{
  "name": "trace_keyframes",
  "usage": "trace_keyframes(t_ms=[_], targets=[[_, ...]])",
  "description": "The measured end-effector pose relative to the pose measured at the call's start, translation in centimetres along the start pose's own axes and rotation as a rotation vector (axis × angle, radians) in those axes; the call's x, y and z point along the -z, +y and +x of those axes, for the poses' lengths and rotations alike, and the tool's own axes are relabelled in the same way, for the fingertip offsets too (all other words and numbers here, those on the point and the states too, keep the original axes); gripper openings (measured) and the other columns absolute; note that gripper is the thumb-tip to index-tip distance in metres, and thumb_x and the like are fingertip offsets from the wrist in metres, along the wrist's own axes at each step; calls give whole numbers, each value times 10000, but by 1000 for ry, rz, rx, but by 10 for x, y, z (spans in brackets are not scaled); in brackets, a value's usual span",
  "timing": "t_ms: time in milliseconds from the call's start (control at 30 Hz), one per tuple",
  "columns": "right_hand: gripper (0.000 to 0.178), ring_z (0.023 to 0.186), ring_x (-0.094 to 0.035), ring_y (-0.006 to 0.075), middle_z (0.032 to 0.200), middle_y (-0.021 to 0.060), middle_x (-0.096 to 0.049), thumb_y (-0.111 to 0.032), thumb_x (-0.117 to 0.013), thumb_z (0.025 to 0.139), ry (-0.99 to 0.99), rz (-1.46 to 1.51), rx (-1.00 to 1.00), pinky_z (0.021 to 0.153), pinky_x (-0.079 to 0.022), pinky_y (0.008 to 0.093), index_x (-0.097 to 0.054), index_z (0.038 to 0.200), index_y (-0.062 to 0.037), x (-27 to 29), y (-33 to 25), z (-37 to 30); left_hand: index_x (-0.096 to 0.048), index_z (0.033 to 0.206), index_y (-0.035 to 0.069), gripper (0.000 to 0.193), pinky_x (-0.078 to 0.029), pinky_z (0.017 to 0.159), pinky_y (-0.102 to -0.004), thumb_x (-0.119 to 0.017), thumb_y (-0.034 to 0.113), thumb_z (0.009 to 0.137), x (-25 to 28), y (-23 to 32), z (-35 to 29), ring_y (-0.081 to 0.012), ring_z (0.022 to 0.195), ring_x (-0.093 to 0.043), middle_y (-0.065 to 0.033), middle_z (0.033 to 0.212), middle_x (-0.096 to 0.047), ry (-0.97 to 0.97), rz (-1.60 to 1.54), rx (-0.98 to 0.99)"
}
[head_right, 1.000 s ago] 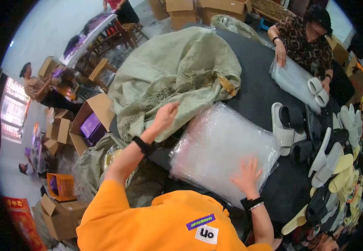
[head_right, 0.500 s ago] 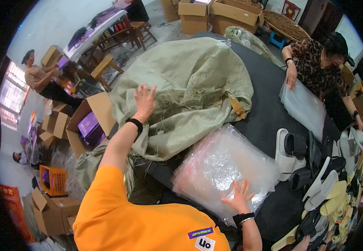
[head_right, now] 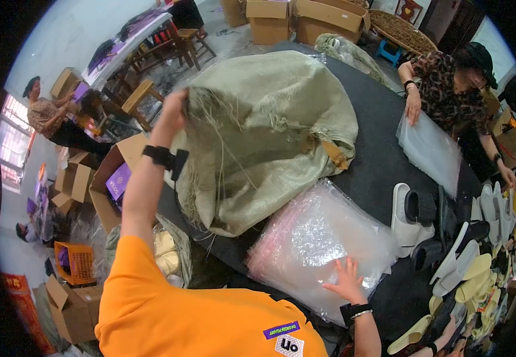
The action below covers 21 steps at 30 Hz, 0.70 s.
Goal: The recorder takes various colored slide sandals (yellow, black, white) out of a large burlap-style sack and places them into individual plastic bags on a processing table.
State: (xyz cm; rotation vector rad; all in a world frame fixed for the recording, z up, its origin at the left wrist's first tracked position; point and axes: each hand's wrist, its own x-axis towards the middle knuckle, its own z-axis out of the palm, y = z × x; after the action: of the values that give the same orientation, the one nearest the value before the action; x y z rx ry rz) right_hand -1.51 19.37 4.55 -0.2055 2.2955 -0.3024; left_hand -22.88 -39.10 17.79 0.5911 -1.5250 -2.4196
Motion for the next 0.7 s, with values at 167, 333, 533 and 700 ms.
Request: trace_keyframes(t_ms=[167,333,533,700], targets=[[529,1209,-360,265,1282,136,-405,-245,-653,741,180,525,119,974,-292,408,-458,1201,-74,39,26,-2,-515,983,-44,264,-473,778,-390,-341,132,891,-39,69,-49,-253,834,-583,-151,944,-585,0,-110,-96],[370,1123,-434,314,1180,181,-481,-129,-635,731,572,215,496,929,-350,375,-536,1077,-42,126,-28,-10,-507,990,-56,283,-475,784,-386,-323,134,890,-43,79,-80,-258,849,-582,-161,967,-579,43,-120,-122],[304,1239,-255,363,1338,187,-285,-144,-679,667,832,-153,923,980,-248,459,-623,966,-148,208,-155,14,-525,940,-51,272,-493,748,-358,-364,158,872,-64,96,-153,-231,805,-603,-143,918,-601,-155,-209,-200],[512,1293,-85,372,1381,149,-185,-227,-683,653,890,-451,969,993,-98,593,-539,1144,-220,226,-246,35,-532,1002,-21,240,-452,770,-291,-503,85,788,-124,74,-270,-166,861,-559,-96,985,-568,-433,-53,-390]])
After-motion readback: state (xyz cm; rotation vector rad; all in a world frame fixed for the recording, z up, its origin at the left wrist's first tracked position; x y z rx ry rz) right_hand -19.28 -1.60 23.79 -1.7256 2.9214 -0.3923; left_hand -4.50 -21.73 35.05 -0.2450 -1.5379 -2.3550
